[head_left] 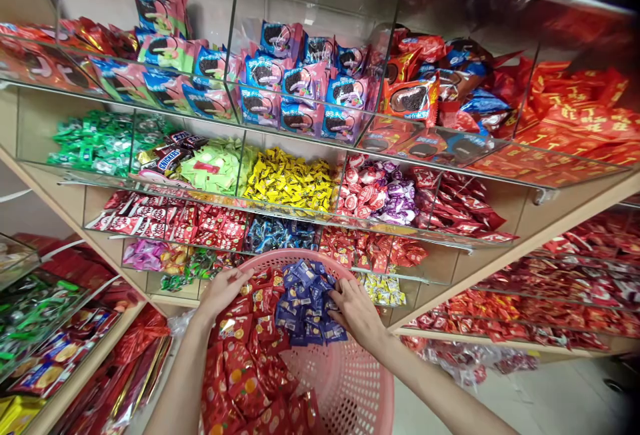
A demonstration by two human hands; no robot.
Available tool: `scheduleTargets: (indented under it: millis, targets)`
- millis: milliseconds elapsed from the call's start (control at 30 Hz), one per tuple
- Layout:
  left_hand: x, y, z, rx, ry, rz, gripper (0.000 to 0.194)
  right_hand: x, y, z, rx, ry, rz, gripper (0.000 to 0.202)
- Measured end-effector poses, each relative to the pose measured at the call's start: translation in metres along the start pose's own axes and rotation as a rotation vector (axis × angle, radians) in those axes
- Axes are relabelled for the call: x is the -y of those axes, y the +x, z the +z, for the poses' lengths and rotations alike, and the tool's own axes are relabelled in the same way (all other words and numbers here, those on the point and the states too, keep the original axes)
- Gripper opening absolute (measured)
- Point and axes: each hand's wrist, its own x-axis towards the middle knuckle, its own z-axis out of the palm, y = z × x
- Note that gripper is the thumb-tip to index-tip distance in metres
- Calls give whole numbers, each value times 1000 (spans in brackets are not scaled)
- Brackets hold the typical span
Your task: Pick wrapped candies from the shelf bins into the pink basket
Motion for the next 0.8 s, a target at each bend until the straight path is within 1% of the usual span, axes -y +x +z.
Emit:
scheduleTargets:
  millis: [100,233,400,500,600,667,733,800]
  targets:
    - [2,1,0,8,14,8,46,4,0,-1,-10,-53,7,23]
    - [5,3,1,-2,-53,-2,46,8,-1,-2,-22,-81,17,25]
    - [9,5,3,-30,-109,-12,46,10,-1,2,-35,-99,53,17]
    - [9,5,3,-32,-105,3,45,11,-2,-1,-42,-75,77,19]
    - [7,4,2,-32,-87,5,46,10,-8,-11,-70,23,118,28]
    - [4,2,1,-29,-67,-1,47,5,-18,-17,-115,119,168,33]
    - [2,0,0,-18,-57,-12,48,-1,-32,-17,-191,236,250,36]
    - [1,0,-2,-3,-72,-14,49,-5,-50,-10,-285,398,390,42]
